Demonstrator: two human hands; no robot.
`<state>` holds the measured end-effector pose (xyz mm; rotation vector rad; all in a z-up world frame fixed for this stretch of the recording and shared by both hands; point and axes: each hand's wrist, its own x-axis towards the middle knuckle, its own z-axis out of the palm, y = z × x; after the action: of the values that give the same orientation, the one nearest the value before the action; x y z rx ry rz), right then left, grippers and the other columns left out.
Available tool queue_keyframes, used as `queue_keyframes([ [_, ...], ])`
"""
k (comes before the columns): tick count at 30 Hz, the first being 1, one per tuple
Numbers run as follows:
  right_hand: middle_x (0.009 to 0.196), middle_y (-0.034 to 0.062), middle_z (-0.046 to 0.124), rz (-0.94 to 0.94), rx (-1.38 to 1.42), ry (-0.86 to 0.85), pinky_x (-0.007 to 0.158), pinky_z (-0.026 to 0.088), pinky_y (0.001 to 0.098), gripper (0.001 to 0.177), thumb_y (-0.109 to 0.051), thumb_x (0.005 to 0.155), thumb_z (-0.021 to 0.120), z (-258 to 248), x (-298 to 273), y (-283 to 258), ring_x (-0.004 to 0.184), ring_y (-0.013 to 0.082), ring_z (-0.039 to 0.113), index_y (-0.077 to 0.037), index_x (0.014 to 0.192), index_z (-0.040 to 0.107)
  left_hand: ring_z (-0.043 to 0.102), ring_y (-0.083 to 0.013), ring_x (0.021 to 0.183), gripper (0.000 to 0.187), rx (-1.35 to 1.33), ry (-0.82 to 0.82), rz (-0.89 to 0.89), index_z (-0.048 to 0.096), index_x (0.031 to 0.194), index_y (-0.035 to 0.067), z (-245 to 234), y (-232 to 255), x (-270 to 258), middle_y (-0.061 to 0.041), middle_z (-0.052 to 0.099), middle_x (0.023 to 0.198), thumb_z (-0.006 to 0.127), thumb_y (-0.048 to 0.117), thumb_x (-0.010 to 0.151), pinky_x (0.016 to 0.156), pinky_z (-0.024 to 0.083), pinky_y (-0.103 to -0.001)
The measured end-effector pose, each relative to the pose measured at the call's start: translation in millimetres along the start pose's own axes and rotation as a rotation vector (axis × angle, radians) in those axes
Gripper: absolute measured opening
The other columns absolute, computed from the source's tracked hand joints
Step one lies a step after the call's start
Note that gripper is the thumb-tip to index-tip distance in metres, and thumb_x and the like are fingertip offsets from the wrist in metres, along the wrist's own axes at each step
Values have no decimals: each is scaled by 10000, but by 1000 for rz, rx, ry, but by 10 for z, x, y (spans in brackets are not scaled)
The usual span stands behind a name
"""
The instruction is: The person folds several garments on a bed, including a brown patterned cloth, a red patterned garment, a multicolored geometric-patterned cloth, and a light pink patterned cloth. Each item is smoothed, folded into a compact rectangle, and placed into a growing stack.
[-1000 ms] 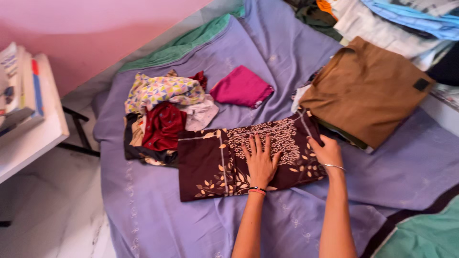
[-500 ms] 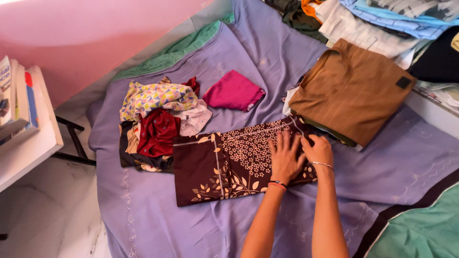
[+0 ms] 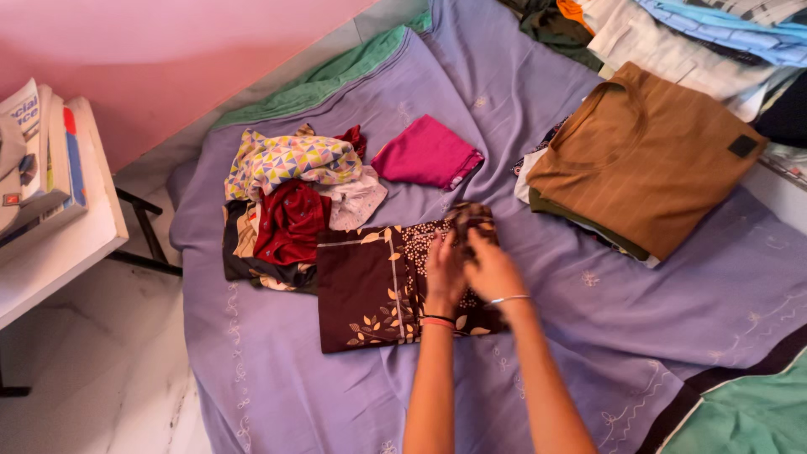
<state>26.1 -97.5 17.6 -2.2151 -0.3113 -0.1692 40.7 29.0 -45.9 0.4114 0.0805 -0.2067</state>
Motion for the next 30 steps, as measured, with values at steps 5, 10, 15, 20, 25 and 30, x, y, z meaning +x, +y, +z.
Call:
queue_keyframes([
  [5,1098,262,625,67,116,-177,873,520,466,763,-142,807,672,584,-108,-47,1012,432,638,57,1483,381,681,-172,986,240,347,204,85,659,1201,47,-526,267,116,-40,722,1094,661,56,962,863,547,-325],
  [10,1017,135,714,262,156,5,887,556,405,286,-185,922,610,605,-198,182,972,317,717,-107,1160,748,680,-187,947,272,364,226,15,662,1208,36,-696,332,139,-64,720,1089,622,22,940,834,564,-330],
  [15,1008,155,724,180,-59,543,870,540,446,187,-166,952,612,459,-292,504,981,362,680,-79,1056,740,620,-156,1153,405,456,353,-12,597,1377,92,-463,446,84,-16,677,1288,603,158,978,1014,495,-314],
  [20,956,177,745,488,-103,245,809,544,493,342,-399,942,664,444,-368,510,908,393,712,-63,995,699,604,-147,1209,477,1020,269,-35,604,1405,40,-199,636,-2,-57,687,1337,672,259,986,1057,432,-297],
  [25,969,217,722,433,-316,219,745,543,514,534,-519,881,713,500,-426,323,880,430,695,-20,1058,644,695,-198,1063,695,1311,107,-35,613,1309,-7,-137,714,-155,-117,735,1205,891,124,686,936,554,-314],
  [30,818,160,763,540,-206,6,758,549,507,551,-552,855,718,379,-369,451,849,402,714,-44,1054,640,708,-230,1028,766,1519,231,-312,568,1307,-47,-376,791,-308,-151,733,1150,907,146,648,895,561,-328],
])
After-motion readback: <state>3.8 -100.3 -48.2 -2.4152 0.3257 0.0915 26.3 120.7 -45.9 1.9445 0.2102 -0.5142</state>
